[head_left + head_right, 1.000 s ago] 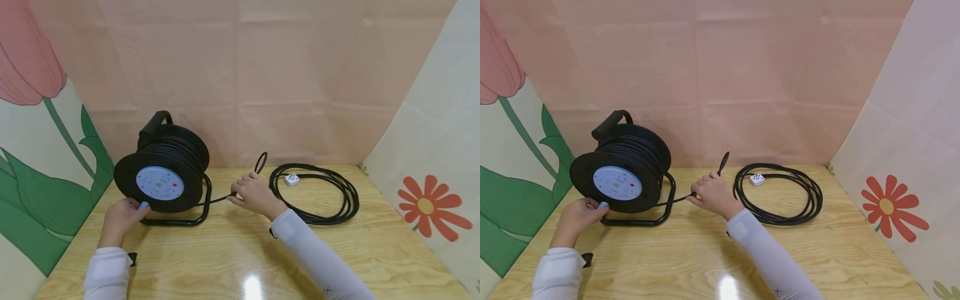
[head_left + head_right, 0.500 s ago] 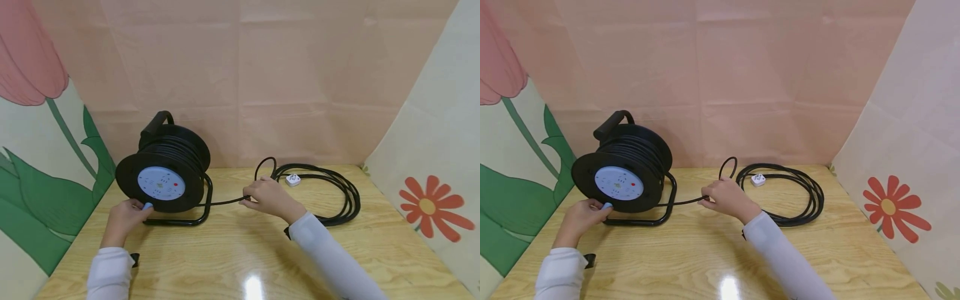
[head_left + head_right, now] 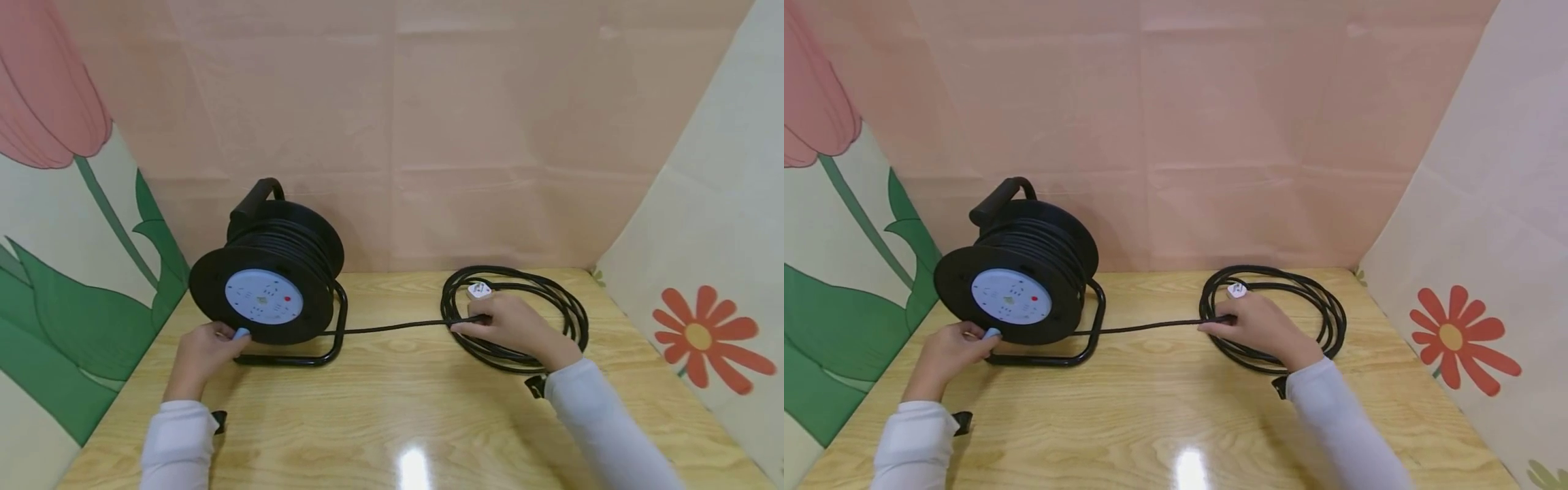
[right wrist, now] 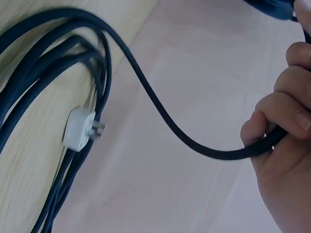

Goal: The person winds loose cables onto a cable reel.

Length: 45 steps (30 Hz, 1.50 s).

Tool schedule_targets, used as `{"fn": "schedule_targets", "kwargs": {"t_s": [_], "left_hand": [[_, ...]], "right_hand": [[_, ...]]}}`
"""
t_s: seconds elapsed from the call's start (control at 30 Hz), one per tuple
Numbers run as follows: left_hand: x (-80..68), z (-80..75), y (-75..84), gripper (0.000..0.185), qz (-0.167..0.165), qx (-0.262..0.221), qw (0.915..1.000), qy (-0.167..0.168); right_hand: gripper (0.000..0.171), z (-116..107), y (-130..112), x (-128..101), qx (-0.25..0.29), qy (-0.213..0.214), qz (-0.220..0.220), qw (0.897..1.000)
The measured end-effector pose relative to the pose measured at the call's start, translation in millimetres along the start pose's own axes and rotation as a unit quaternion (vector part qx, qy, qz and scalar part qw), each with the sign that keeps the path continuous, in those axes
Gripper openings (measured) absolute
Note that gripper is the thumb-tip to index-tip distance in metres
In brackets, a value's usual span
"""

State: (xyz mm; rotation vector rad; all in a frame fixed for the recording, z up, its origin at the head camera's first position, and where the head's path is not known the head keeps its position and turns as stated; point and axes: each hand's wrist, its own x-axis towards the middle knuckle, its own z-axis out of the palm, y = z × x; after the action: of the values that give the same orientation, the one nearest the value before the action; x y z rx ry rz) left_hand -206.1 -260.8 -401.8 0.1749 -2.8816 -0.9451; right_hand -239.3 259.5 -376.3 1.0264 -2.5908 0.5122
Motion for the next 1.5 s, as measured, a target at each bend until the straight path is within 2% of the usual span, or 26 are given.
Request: {"fn": "schedule_targets", "kwargs": {"t_s": [0.13,0.23,0.33,0.5,0.7,0.83,1.0,1.13,1.23,1.37,1.5], "left_hand": [[0.9,1.7,0.9,0.040,-0.005,-0.005,0.9999,-0.008],[2.2,3.1,1.7,0.039,-0.006,-0.008,0.9999,-0.010],[2.6,3.6,2.4,0.039,-0.009,-0.008,0.9999,-0.011],[3.8,3.8,0.9,0.041,-0.005,-0.012,0.9999,-0.011],[2.0,2.8,-1.6,0.043,-0.002,-0.014,0.9999,-0.004],[1.1,2.8,-3.1,0.044,0.002,-0.020,0.9998,0.003],[-2.0,2.5,-7.0,0.045,0.001,-0.033,0.9994,0.013],[-3.6,2.1,-12.2,0.048,-0.015,-0.067,0.9976,0.007],[-3.4,2.9,-15.9,0.050,-0.032,-0.126,0.9915,-0.001],[-2.6,3.5,-20.8,0.049,-0.053,-0.207,0.9770,-0.003],[0.1,3.6,-24.0,0.050,-0.065,-0.261,0.9632,0.005]], "right_hand": [[0.040,-10,6,-9,0.037,0.008,-0.015,0.999],[0.042,-19,9,-11,0.043,0.044,-0.041,0.997],[0.046,-31,14,-13,0.024,0.090,-0.048,0.994],[0.046,-45,26,-21,0.017,0.131,-0.012,0.991],[0.038,-39,44,-23,0.015,0.162,0.027,0.986],[0.032,-32,51,-19,0.007,0.170,0.018,0.985],[0.034,-25,54,-20,0.003,0.159,-0.005,0.987],[0.033,-17,54,-22,-0.001,0.145,0.012,0.989],[0.033,-12,53,-23,-0.007,0.139,0.029,0.990],[0.031,-5,52,-23,-0.010,0.140,0.025,0.990],[0.031,2,53,-22,-0.019,0.143,0.023,0.989]]}}
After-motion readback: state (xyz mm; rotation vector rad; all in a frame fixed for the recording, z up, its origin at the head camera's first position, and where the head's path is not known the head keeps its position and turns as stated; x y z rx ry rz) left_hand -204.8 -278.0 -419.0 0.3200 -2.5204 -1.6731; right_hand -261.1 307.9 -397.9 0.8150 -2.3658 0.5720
